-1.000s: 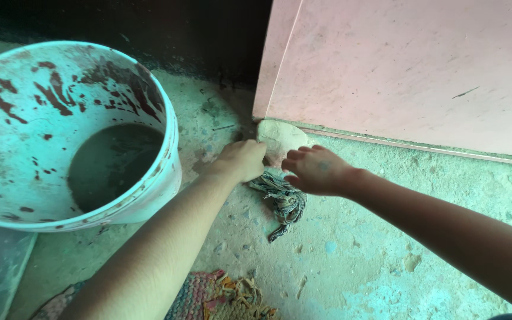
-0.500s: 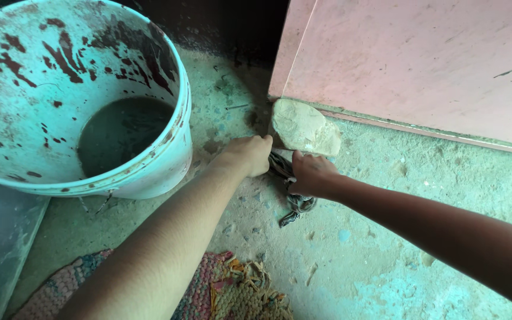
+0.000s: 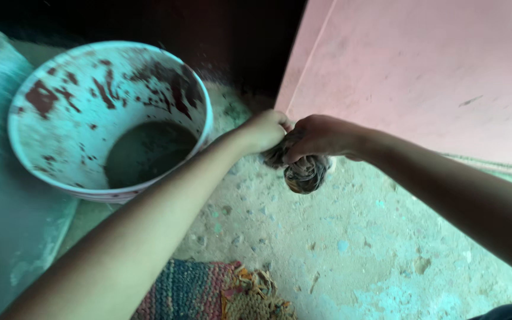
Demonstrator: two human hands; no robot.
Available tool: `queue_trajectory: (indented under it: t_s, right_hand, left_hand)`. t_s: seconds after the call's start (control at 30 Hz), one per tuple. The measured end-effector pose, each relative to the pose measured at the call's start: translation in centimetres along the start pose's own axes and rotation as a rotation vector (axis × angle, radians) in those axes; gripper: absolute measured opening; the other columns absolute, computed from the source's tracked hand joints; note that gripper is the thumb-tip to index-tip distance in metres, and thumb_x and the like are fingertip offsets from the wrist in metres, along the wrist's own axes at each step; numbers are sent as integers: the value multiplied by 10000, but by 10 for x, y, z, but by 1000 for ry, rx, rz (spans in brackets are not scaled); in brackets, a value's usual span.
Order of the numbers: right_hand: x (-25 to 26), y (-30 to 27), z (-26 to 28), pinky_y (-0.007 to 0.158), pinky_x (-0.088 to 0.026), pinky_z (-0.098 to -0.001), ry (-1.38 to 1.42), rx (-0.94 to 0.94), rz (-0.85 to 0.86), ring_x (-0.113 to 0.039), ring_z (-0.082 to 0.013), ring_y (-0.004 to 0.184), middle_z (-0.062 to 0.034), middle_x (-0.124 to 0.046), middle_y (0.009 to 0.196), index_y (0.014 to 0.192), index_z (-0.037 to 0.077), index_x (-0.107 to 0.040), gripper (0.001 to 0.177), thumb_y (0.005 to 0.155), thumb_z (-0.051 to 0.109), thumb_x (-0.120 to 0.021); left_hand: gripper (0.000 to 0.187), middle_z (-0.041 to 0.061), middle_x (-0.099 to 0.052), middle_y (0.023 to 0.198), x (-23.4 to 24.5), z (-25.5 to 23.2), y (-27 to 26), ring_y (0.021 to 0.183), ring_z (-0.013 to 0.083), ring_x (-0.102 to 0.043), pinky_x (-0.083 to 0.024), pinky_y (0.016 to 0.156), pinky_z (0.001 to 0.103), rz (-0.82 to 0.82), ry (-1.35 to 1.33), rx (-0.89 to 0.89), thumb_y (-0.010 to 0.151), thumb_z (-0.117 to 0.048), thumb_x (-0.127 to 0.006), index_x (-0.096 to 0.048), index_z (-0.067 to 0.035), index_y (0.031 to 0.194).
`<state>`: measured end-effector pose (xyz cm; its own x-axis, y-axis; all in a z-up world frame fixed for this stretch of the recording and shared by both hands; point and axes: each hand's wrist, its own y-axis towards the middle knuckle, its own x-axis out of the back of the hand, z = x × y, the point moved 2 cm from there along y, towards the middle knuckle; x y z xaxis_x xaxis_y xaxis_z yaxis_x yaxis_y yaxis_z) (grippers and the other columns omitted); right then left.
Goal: The person dips a cloth into a bucket of water and wrings it out. They then wipe a pink metal door, focusing on the latch mechanism and the surrounding frame. The person repeatedly scrubs the latch and the door surface with the wet cloth.
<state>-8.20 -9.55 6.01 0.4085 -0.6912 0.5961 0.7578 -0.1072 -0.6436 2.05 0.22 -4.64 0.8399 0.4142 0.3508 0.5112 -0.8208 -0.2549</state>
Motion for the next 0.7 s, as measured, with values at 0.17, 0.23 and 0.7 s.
queue_trajectory:
  t_s: [0.17,0.23,0.7]
  right_hand:
    - [48,-58,96,991,-511,-375,132,157,-134,-709,-277,1079,-176,-766,1121,1235,-2,-654,627,761,376,-814]
    - [60,-74,144,962,-514,-364,188,216,-190,-705,-234,1068,-156,-767,1120,1246,24,-637,570,812,371,-761]
    - [0,13,351,999,-534,-387,-347,421,-248,-770,-256,1003,-130,-798,1089,1206,153,-755,400,979,410,-549]
  left_hand:
    - [285,152,-786,950,95,-70,-45,912,238,-747,-569,841,364,-126,-104,-136,832,-44,-525,-749,-16,1005]
    - [287,158,-786,935,142,-94,-75,906,241,-746,-561,847,366,-188,-79,-165,814,-46,-532,-752,-17,996]
    - [238,239,-751,915,327,10,-219,898,374,-749,-549,821,459,-673,135,10,796,-82,-506,-706,-16,908]
